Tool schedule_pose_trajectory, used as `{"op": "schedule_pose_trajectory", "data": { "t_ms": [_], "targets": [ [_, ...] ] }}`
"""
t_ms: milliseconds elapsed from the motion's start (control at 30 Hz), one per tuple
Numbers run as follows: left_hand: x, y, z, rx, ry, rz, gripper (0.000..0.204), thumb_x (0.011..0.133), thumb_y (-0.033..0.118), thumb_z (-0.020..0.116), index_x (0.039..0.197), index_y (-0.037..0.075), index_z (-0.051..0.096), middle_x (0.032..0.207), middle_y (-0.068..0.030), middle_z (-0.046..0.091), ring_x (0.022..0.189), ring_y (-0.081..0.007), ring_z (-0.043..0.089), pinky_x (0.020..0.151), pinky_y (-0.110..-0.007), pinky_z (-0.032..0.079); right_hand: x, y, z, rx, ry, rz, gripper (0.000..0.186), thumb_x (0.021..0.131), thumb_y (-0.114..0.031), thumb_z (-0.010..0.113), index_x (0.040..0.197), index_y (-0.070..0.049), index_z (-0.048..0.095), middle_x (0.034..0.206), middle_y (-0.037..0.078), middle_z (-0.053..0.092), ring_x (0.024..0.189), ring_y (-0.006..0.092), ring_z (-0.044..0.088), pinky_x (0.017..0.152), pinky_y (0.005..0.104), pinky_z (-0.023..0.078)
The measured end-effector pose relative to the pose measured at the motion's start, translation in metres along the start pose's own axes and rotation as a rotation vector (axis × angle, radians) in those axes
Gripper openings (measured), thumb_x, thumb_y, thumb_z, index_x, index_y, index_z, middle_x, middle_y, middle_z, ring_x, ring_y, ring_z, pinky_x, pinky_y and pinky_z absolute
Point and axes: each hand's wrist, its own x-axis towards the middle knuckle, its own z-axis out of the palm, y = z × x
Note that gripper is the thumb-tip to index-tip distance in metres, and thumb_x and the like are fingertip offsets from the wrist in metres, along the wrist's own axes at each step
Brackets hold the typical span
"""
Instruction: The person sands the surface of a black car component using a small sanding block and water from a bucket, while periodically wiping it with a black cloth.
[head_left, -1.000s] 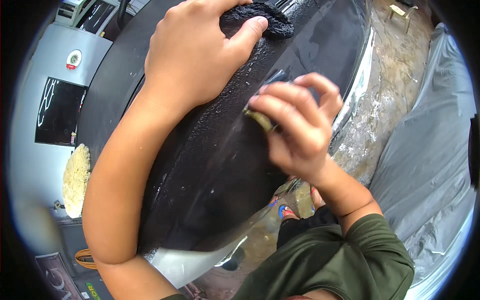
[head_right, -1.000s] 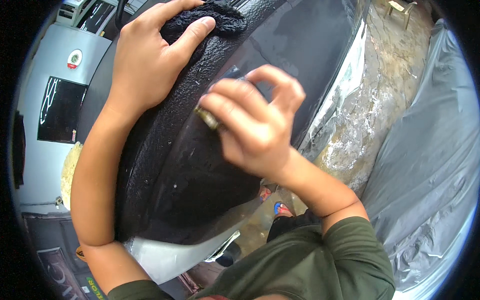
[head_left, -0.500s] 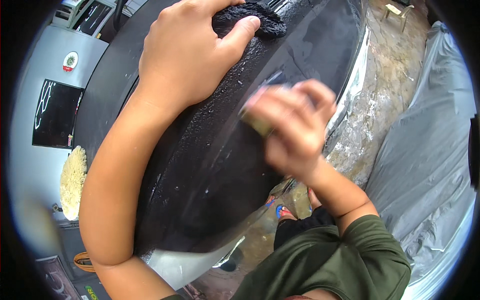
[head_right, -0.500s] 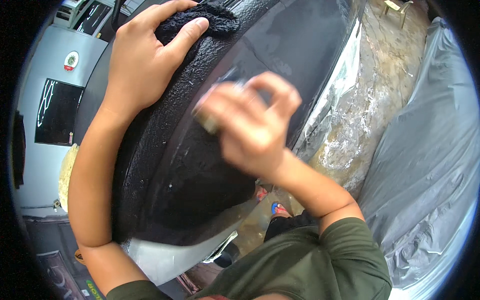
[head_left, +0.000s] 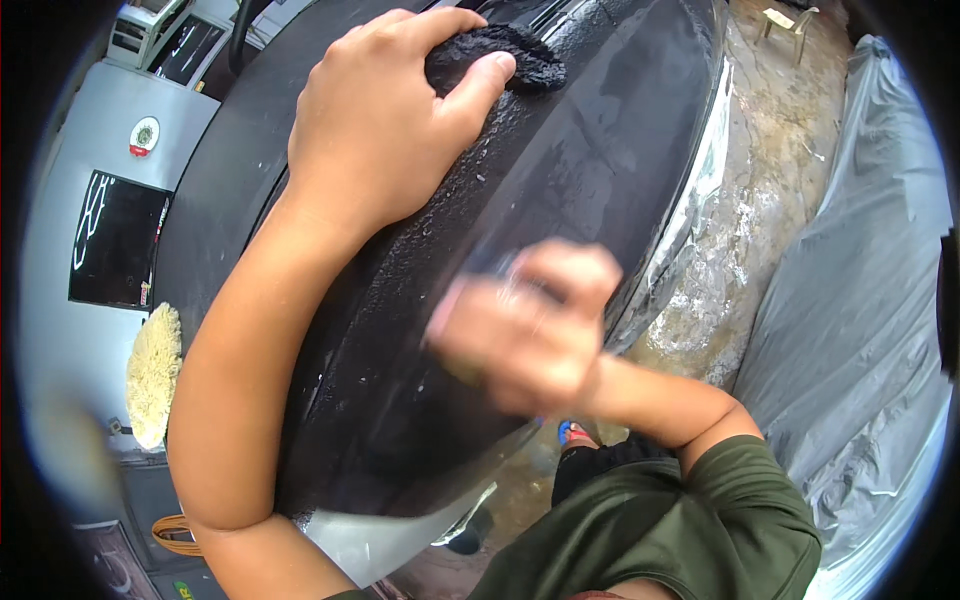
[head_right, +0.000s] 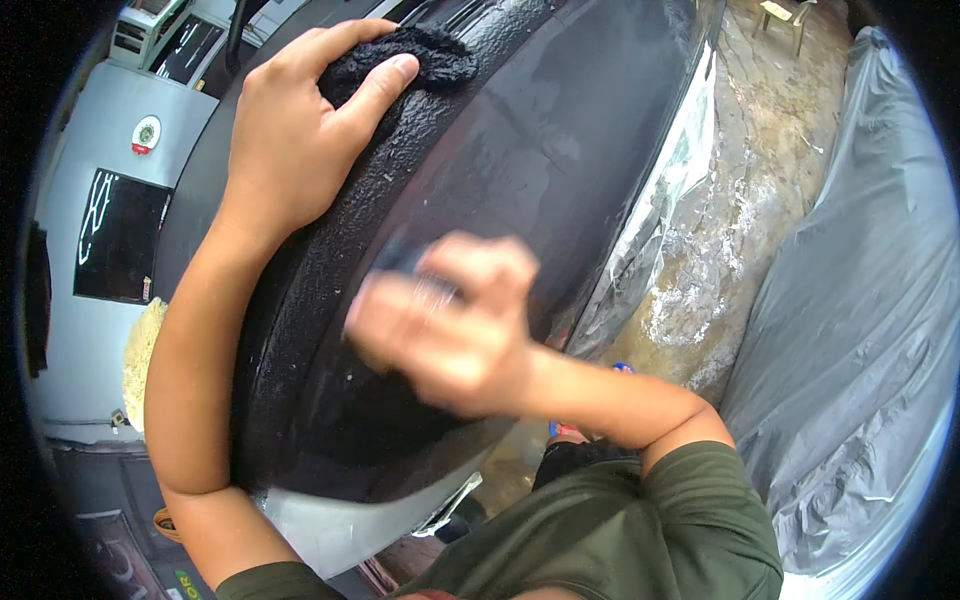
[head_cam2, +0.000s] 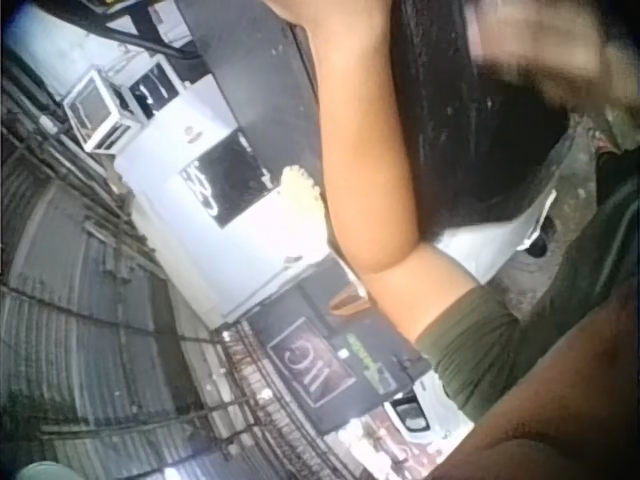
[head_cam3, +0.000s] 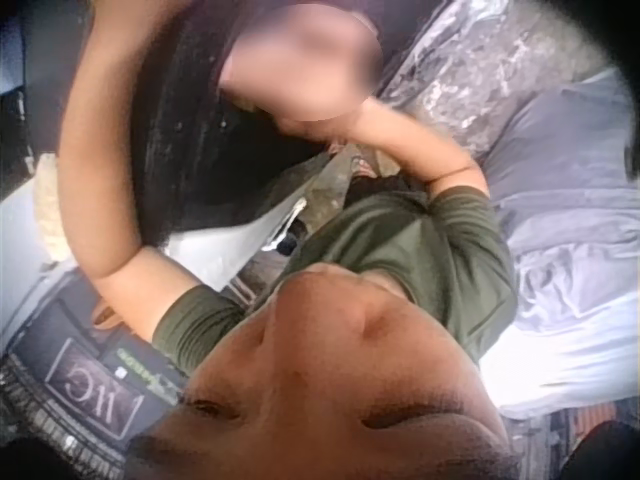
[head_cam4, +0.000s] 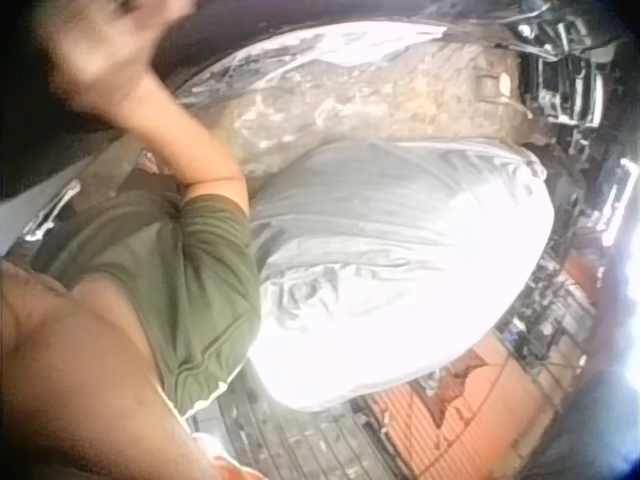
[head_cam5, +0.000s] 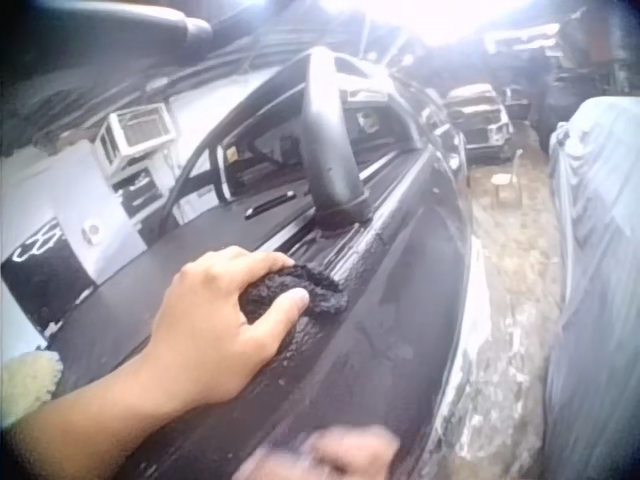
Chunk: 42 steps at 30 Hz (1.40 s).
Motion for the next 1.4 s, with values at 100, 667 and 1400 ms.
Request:
{"op": "schedule_pose_trajectory", "data": {
  "t_ms": [100, 667, 1400],
  "targets": [
    [-0.001, 0.0, -0.001, -0.024, -0.017, -0.014, 0.039, 0.096, 0.035, 0.079, 0.12, 0.004, 0.078, 0.105, -0.0197, 0.077, 0.094, -0.0348, 0.076, 0.087, -0.041, 0.057, 0.004, 0.01, -0.006, -0.074, -0.045, 0.068, 0.032, 0.072, -0.013, 0.076, 0.102, -0.022, 0.081, 0.105, -0.004, 0.077, 0.107, 0.0273, 0.059, 0.095, 0.046, 0.039],
    [0.002, -0.006, -0.002, 0.02, 0.003, 0.024, 0.043, 0.096, 0.04, 0.077, 0.121, 0.005, 0.078, 0.11, -0.0225, 0.077, 0.102, -0.0388, 0.076, 0.092, -0.043, 0.057, 0.026, 0.065, -0.043, 0.064, 0.11, 0.354, 0.018, 0.09, 0.006, 0.072, 0.106, -0.003, 0.074, 0.096, 0.008, 0.072, 0.096, 0.025, 0.073, 0.082, 0.035, 0.056],
    [0.003, 0.025, -0.013, 0.02, 0.005, -0.093, 0.038, 0.096, 0.032, 0.072, 0.117, 0.002, 0.079, 0.11, -0.0237, 0.077, 0.105, -0.0403, 0.075, 0.096, -0.046, 0.057, 0.049, 0.047, -0.01, 0.007, 0.096, 0.546, 0.018, 0.085, -0.01, 0.085, 0.091, 0.001, 0.072, 0.087, 0.018, 0.073, 0.078, 0.0345, 0.075, 0.072, 0.0403, 0.059]
  ]
}}
